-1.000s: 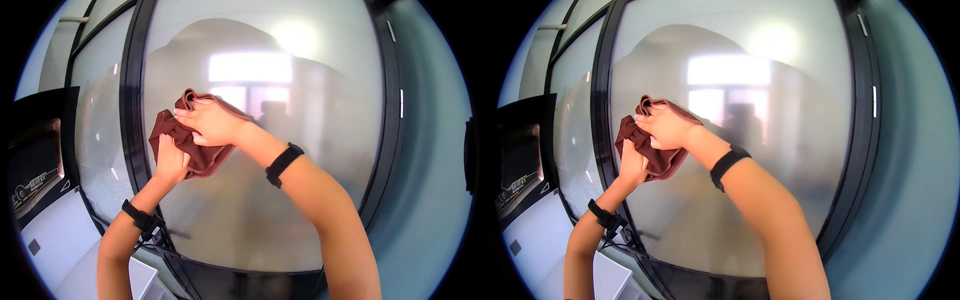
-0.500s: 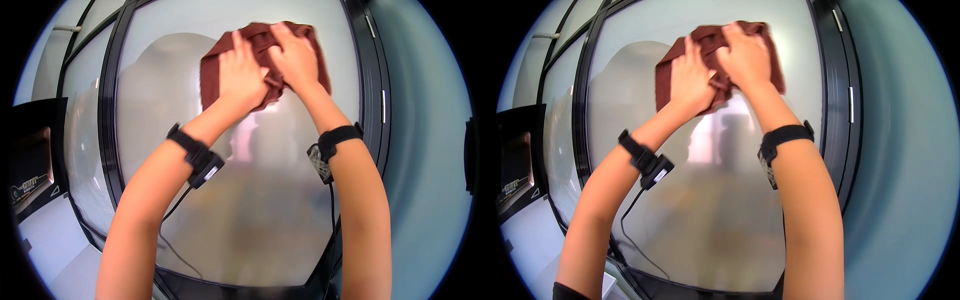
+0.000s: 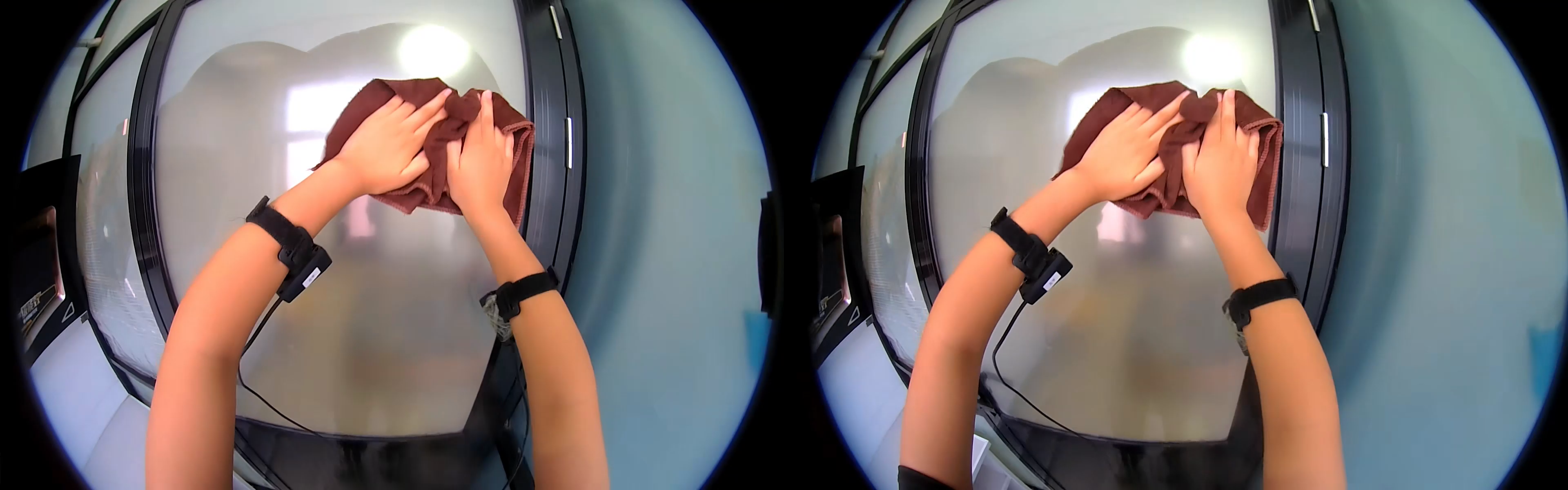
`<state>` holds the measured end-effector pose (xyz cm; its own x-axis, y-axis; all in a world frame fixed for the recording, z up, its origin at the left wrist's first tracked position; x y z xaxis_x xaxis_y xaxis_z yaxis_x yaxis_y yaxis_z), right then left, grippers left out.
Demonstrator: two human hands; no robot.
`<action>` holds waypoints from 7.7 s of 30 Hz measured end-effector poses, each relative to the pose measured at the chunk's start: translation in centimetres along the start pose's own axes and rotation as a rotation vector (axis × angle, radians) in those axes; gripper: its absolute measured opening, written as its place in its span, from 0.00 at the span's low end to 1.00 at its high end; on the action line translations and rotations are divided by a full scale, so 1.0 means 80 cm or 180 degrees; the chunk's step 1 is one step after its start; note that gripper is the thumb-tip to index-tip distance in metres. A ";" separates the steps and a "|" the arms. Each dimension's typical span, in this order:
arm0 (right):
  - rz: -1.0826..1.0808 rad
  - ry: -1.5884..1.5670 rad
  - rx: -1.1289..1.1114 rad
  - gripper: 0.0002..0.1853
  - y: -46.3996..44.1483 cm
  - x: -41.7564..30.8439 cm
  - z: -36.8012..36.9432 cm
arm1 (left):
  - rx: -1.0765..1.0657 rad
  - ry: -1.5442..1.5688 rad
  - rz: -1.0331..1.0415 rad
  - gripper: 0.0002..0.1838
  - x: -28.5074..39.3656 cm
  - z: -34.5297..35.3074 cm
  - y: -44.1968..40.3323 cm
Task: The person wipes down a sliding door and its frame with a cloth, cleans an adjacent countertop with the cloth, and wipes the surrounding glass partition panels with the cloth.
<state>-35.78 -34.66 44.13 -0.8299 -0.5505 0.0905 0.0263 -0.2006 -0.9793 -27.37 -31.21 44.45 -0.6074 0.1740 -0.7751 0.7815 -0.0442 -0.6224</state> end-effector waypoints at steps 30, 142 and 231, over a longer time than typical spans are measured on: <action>-0.1074 -0.0761 -0.0404 0.39 0.058 -0.074 0.085 | -0.0614 -0.0497 -0.1578 0.35 -0.126 -0.023 0.197; -0.3329 -0.7073 -0.3863 0.34 0.549 -0.747 -0.355 | -0.3718 -0.4511 -0.8160 0.34 0.512 -0.630 0.556; -0.4004 -0.5823 -0.4347 0.32 0.567 -0.841 -0.407 | -0.3607 -0.3372 -0.8606 0.31 0.510 -0.715 0.611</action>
<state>3.06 19.67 -12.28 0.7633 -0.5665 -0.3106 -0.5682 -0.8174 0.0948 -5.82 29.96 -11.36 0.5320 -0.7665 0.3598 -0.8466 -0.4904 0.2070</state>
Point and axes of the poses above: each hand's wrist, its own y-axis away from the middle knuckle, its own z-axis out of the palm, x = y × z, the point moved 10 cm from there along -y, towards the middle knuckle, and after that the axes turned 4 degrees about -z, right-handed, at the moved point
